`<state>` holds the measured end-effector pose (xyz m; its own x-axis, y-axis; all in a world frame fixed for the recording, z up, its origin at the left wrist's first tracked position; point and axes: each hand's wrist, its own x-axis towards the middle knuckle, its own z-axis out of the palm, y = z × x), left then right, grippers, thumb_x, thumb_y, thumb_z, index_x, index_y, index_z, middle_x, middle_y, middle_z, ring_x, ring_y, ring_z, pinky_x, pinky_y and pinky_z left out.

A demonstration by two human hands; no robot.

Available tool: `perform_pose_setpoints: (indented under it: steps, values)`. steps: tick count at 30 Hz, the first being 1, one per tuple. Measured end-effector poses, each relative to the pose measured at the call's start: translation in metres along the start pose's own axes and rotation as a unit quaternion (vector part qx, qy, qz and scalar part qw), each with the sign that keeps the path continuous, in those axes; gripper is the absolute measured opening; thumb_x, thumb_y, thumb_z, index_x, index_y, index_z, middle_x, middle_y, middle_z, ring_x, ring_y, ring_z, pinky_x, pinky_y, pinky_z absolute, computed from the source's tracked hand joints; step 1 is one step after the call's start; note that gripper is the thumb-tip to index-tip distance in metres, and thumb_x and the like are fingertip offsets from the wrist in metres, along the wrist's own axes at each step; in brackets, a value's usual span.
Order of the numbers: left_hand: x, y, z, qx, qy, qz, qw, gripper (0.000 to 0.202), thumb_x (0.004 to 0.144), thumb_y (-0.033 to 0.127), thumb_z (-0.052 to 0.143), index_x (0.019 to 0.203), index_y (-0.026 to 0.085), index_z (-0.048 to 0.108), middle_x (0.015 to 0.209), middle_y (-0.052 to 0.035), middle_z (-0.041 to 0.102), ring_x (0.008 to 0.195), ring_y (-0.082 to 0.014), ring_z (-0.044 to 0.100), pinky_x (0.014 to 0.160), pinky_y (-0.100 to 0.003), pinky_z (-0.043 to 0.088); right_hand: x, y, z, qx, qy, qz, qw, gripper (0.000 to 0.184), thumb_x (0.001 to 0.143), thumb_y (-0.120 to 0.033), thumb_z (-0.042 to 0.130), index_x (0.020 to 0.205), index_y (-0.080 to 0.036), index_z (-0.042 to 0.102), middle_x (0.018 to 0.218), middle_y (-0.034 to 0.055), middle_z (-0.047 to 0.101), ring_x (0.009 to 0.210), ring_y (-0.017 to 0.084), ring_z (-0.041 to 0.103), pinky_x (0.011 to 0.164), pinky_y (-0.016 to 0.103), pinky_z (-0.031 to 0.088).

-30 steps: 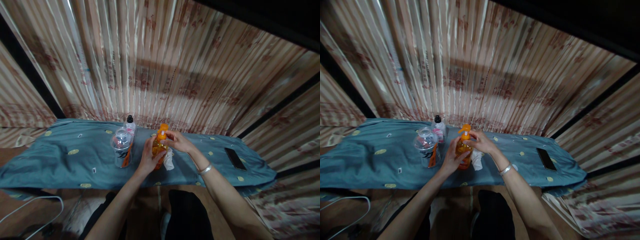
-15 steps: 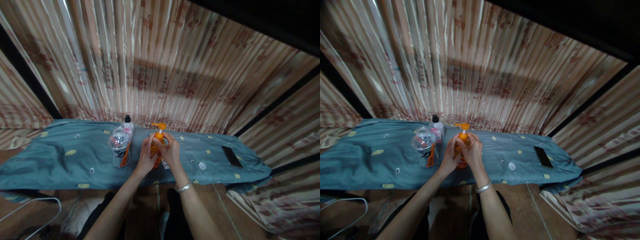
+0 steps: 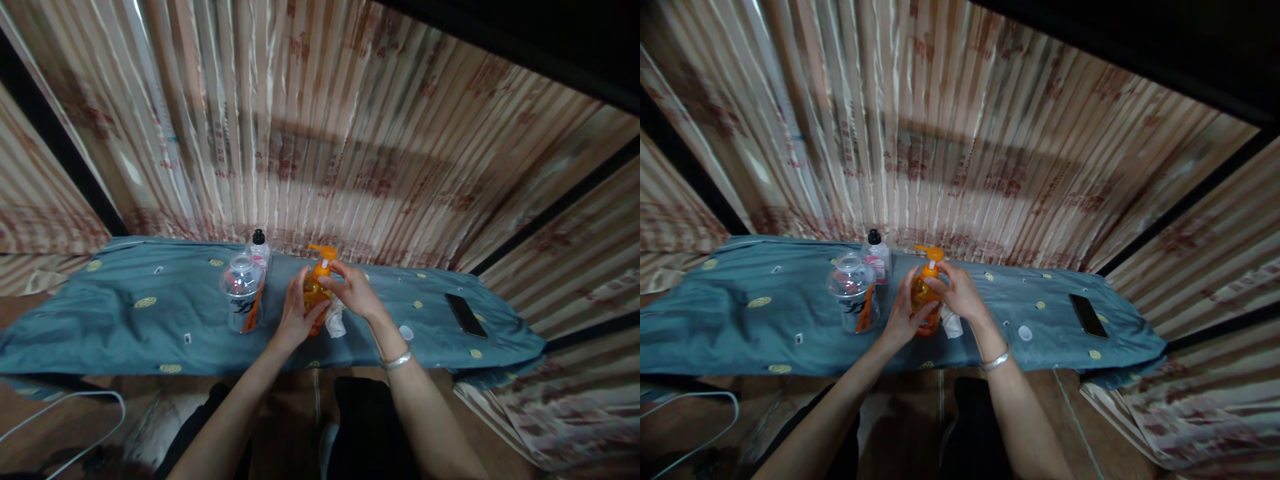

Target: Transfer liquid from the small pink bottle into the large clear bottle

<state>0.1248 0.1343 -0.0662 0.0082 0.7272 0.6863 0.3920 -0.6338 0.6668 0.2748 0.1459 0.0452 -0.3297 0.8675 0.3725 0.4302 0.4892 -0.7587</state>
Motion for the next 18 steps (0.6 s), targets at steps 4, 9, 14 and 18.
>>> perform_pose_setpoints:
  steps: [4, 9, 14, 18]
  values:
    - [0.0, -0.002, 0.0, -0.004, -0.002, 0.009, 1.0, 0.073, 0.094, 0.045, 0.059, 0.155, 0.029, 0.023, 0.144, -0.0162, 0.05, 0.135, -0.0315, 0.052, 0.112, -0.056, 0.041, -0.005, -0.009, 0.015, -0.116, 0.093, 0.023, 0.989, 0.022, 0.09, -0.042, 0.066, 0.099, -0.022, 0.068, 0.103, 0.0098, 0.074, 0.101, 0.029, 0.068, 0.092, 0.041, 0.052]
    - [0.0, -0.001, -0.003, -0.011, -0.01, 0.021, 1.0, 0.068, 0.095, 0.036, 0.056, 0.155, 0.028, 0.025, 0.141, -0.015, 0.053, 0.132, -0.0304, 0.053, 0.112, -0.055, 0.042, -0.01, -0.015, 0.029, -0.167, 0.156, 0.02, 0.973, 0.026, 0.088, -0.042, 0.069, 0.1, -0.02, 0.067, 0.105, 0.015, 0.071, 0.11, 0.033, 0.065, 0.099, 0.046, 0.049]
    - [-0.002, -0.001, -0.002, -0.012, -0.007, 0.009, 1.0, 0.068, 0.092, 0.033, 0.059, 0.152, 0.025, 0.028, 0.142, -0.0165, 0.052, 0.133, -0.0311, 0.053, 0.111, -0.055, 0.042, -0.011, -0.013, 0.027, -0.128, 0.168, 0.066, 0.975, 0.043, 0.081, -0.052, 0.076, 0.108, -0.021, 0.065, 0.111, 0.0128, 0.073, 0.103, 0.031, 0.068, 0.091, 0.044, 0.052]
    - [-0.003, -0.002, 0.001, -0.009, -0.004, -0.003, 1.0, 0.065, 0.091, 0.033, 0.06, 0.149, 0.025, 0.031, 0.139, -0.0163, 0.052, 0.132, -0.0317, 0.053, 0.11, -0.056, 0.044, -0.007, -0.009, 0.026, -0.114, 0.174, 0.087, 0.974, 0.041, 0.08, -0.06, 0.073, 0.095, -0.022, 0.069, 0.095, 0.0084, 0.074, 0.088, 0.027, 0.068, 0.082, 0.039, 0.052]
